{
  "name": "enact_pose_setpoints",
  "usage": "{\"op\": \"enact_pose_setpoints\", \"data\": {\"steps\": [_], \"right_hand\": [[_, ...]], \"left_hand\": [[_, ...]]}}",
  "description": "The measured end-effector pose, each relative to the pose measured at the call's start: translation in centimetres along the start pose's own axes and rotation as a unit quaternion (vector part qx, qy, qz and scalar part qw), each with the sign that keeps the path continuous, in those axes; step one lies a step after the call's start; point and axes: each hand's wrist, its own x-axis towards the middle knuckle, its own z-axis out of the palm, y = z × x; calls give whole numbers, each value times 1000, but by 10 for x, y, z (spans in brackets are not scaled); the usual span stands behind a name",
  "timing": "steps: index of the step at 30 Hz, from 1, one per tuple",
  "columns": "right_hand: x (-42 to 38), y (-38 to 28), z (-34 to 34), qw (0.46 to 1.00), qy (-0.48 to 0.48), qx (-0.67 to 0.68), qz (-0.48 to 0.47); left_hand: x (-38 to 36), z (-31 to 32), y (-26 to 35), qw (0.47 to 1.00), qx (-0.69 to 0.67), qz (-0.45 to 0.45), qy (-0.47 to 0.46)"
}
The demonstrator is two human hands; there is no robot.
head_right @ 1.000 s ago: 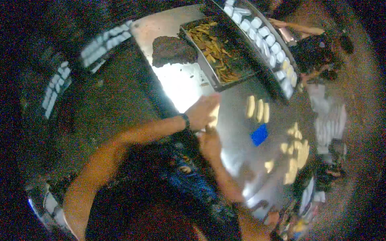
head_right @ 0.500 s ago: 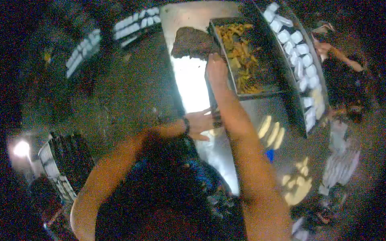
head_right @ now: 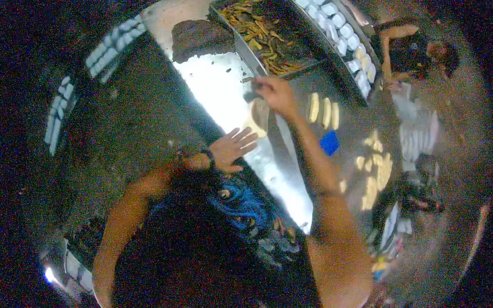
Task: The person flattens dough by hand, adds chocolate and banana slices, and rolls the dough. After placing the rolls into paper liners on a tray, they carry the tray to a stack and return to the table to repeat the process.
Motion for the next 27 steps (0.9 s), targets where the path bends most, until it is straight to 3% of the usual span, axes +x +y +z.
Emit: {"op": "enact_pose_setpoints", "data": {"steps": [3,5,6,7,8,9,10,12,15,16,18,21,23,25,27], "right_hand": [[-75,-10,33,981,66,-177,42],[-100,21,65,978,103,-177,45],[-97,24,53,971,38,-236,18],[-94,27,40,957,-24,-290,-17],[-59,12,9,953,-190,-202,119],[-31,0,-20,903,-344,-100,238],[-25,-12,-31,952,-202,-102,207],[-10,-29,-34,984,82,-102,119],[2,-24,41,921,321,-199,93],[-6,-13,78,919,255,-273,124],[-4,-17,71,893,228,-375,102],[1,-5,20,952,258,-96,136],[24,6,-33,956,281,21,85],[70,50,-62,965,257,-57,-5],[112,81,-71,985,130,-108,-42]], "left_hand": [[-8,7,-7,999,-20,30,-29],[-15,7,-10,997,-47,43,-53],[-15,6,-12,995,-59,48,-65],[-18,-2,-15,995,-56,84,-6],[-21,-2,-17,991,-129,47,-2],[-20,-4,-25,981,-195,6,4],[-14,-8,-39,966,-254,-41,20],[-7,-16,-65,958,-179,-59,217],[17,-45,-92,936,-105,-186,279],[23,-49,-96,927,-103,-214,290],[35,-54,-102,920,-67,-248,295],[40,-48,-97,922,13,-270,276],[41,-47,-100,921,34,-284,264],[43,-47,-97,916,51,-313,244],[42,-44,-100,919,58,-294,254]]}}
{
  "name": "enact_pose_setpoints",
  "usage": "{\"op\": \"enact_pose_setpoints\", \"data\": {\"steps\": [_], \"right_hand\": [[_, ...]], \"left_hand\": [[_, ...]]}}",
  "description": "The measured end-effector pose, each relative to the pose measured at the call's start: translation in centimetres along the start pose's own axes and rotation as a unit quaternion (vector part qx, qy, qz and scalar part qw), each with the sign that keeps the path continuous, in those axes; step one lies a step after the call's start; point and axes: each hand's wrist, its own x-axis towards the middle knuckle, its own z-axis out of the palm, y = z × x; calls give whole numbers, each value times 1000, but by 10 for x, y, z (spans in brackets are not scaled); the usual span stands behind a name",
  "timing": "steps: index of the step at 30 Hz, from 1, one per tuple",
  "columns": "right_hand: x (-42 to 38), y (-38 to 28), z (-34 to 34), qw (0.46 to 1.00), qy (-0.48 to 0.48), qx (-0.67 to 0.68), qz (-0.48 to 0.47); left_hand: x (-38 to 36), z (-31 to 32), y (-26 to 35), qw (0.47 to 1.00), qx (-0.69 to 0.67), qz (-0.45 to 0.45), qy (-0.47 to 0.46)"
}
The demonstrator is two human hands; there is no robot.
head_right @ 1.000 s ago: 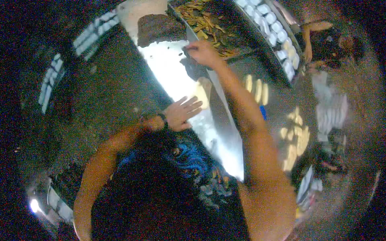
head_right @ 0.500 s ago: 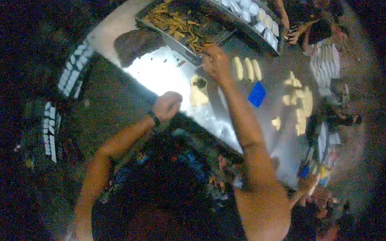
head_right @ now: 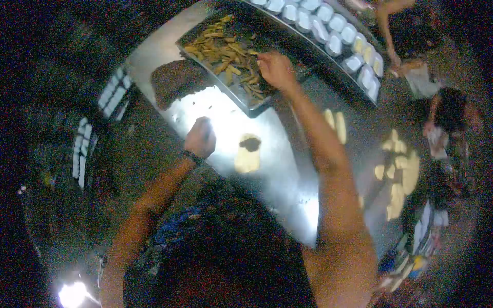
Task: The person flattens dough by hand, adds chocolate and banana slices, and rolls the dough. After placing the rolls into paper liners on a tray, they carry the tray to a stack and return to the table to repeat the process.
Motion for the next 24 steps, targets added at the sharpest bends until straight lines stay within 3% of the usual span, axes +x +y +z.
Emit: {"op": "enact_pose_setpoints", "data": {"steps": [4,7,8,11,14,17,18,19,21,24], "right_hand": [[32,-9,35,976,-144,-123,-104],[45,3,68,942,-211,-253,-56],[44,19,79,944,-173,-268,-81],[45,27,46,976,-163,-102,-100],[55,26,4,982,-172,-50,57],[64,51,21,996,-17,-26,88],[65,54,32,995,9,-39,91],[64,80,54,999,32,-31,-6],[57,94,73,973,-92,-210,-19],[61,55,55,968,-139,-208,16]], "left_hand": [[-3,-1,0,1000,-3,-12,-1],[-2,-2,1,999,-7,-42,-13],[-1,-4,4,998,0,-51,-24],[0,-4,3,999,-2,-46,-23],[-2,-2,1,999,2,-39,-19],[-1,-3,3,999,-30,8,38],[-3,-6,3,999,-35,-21,-2],[-4,-6,3,999,-40,-31,-8],[-4,-7,4,997,-48,-49,-20],[-8,2,-8,998,-54,-11,8]]}}
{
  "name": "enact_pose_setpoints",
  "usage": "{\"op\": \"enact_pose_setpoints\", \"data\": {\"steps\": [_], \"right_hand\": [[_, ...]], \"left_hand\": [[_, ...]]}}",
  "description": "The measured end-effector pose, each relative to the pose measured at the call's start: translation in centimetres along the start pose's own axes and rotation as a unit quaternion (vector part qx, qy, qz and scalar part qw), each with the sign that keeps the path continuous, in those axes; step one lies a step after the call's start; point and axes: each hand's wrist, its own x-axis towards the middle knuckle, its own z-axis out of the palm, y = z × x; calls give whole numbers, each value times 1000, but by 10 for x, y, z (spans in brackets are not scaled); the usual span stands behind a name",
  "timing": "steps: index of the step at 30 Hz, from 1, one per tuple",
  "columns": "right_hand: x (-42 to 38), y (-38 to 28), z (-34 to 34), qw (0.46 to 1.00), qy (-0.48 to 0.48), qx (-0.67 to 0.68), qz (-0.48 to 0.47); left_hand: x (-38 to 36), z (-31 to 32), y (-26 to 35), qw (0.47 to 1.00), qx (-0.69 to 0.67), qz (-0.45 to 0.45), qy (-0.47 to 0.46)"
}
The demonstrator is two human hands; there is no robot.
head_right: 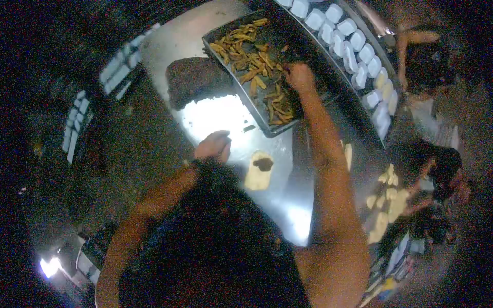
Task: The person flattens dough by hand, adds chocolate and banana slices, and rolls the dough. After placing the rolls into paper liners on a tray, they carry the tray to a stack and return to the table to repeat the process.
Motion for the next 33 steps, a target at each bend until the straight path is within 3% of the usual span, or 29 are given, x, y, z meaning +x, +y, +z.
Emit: {"op": "enact_pose_setpoints", "data": {"steps": [2,3,4,6,7,9,11,12,13,15,16,17,21,23,26,29,31,33], "right_hand": [[6,19,32,1000,2,-7,17],[10,31,46,1000,6,-13,22],[11,30,43,993,24,-105,-51],[19,26,33,996,-11,-91,-13],[20,16,22,996,-31,-81,4],[11,6,0,1000,18,-6,16],[1,6,-22,992,52,97,69],[-10,-6,-45,979,18,157,126],[-22,-12,-59,981,21,165,97],[-58,-22,-81,981,22,187,42],[-81,-42,-97,975,28,220,21],[-108,-53,-98,973,10,230,16],[-202,-91,-78,963,-62,259,-34],[-232,-104,-55,955,-47,252,-147],[-254,-106,-6,972,40,186,-141],[-236,-98,-17,961,78,133,-228],[-222,-89,-20,957,-68,233,-159],[-208,-92,-31,924,-209,313,-67]], "left_hand": [[5,-11,12,996,43,65,36],[8,-15,19,993,109,37,-20],[8,-13,14,994,99,45,-27],[2,9,-5,995,70,71,-16],[3,14,-12,997,-45,17,-66],[-3,14,-20,960,-231,-78,-141],[-11,20,-23,958,-255,-50,-120],[-12,17,-20,966,-241,-7,-96],[1,-4,-11,989,-32,142,-15],[-1,10,-17,984,-1,177,31],[-2,8,-17,986,-82,145,15],[3,-8,-1,993,-59,98,-22],[6,-3,7,996,-21,71,-49],[8,-3,24,995,-5,72,-64],[6,20,38,990,62,107,-71],[1,30,55,986,93,127,-55],[6,48,46,991,67,105,-54],[13,50,55,985,-39,-20,-169]]}}
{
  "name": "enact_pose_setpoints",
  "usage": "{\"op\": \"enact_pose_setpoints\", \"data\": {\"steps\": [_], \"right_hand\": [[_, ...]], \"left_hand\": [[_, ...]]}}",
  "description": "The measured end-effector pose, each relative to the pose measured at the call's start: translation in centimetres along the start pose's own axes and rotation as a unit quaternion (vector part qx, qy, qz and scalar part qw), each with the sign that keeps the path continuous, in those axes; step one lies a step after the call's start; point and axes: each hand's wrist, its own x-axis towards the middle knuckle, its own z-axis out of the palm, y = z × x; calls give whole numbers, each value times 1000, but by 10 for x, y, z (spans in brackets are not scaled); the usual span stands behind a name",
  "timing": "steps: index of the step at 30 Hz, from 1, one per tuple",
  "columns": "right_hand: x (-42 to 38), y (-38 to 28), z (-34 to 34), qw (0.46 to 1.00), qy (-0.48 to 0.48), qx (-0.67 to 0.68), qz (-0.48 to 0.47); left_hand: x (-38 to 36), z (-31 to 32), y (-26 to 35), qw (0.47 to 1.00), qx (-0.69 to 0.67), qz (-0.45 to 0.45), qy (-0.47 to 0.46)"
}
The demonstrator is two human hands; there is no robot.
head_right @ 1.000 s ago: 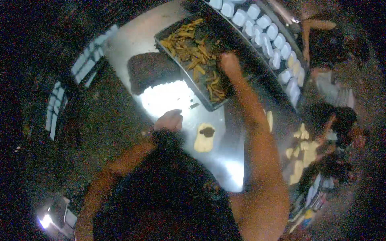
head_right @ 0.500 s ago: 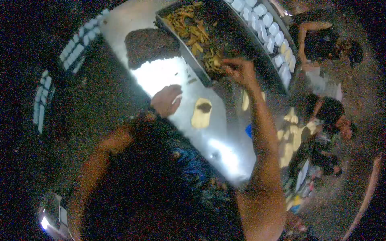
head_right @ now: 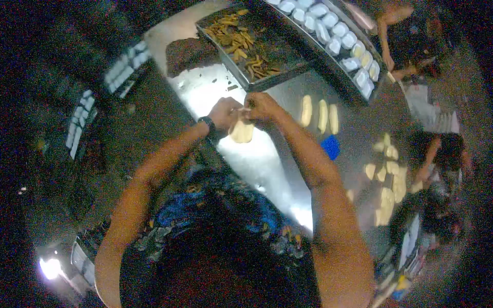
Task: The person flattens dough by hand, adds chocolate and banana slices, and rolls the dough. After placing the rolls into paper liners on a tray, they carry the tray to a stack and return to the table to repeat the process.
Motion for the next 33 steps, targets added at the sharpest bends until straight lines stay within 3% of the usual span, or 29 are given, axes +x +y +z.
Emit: {"op": "enact_pose_setpoints", "data": {"steps": [1,3,4,6,10,11,12,14,15,18,19,23,26,27,30,33], "right_hand": [[-4,-8,4,997,69,30,-14],[-19,-10,17,990,98,-75,-73],[-30,-12,30,981,113,-123,-97],[-70,-29,68,952,242,-115,-147],[-91,-38,93,938,256,-167,-163],[-88,-35,88,957,207,-153,-134],[-85,-34,77,979,165,-90,-85],[-79,-39,57,973,181,-93,-107],[-75,-36,63,964,217,-103,-112],[-80,-43,109,917,355,-134,-123],[-93,-44,118,929,311,-157,-125],[-106,-49,108,961,214,-135,-112],[-99,-48,90,955,237,-139,-114],[-98,-53,95,928,315,-125,-154],[-105,-55,127,931,309,-158,-111],[-119,-59,129,959,233,-139,-87]], "left_hand": [[-7,1,3,997,16,58,50],[-27,0,17,965,113,194,136],[-35,13,9,960,186,183,101],[-62,19,8,921,265,259,119],[-100,14,32,956,272,112,9],[-92,4,42,964,252,44,-79],[-92,5,41,970,222,97,-11],[-85,0,33,958,161,198,132],[-86,-1,49,967,170,137,132],[-109,28,34,989,70,118,46],[-122,21,31,982,97,162,0],[-137,6,44,970,197,121,-82],[-123,-16,62,980,170,76,-74],[-126,-9,65,968,203,134,59],[-140,13,47,985,84,149,8],[-146,5,57,982,146,78,-90]]}}
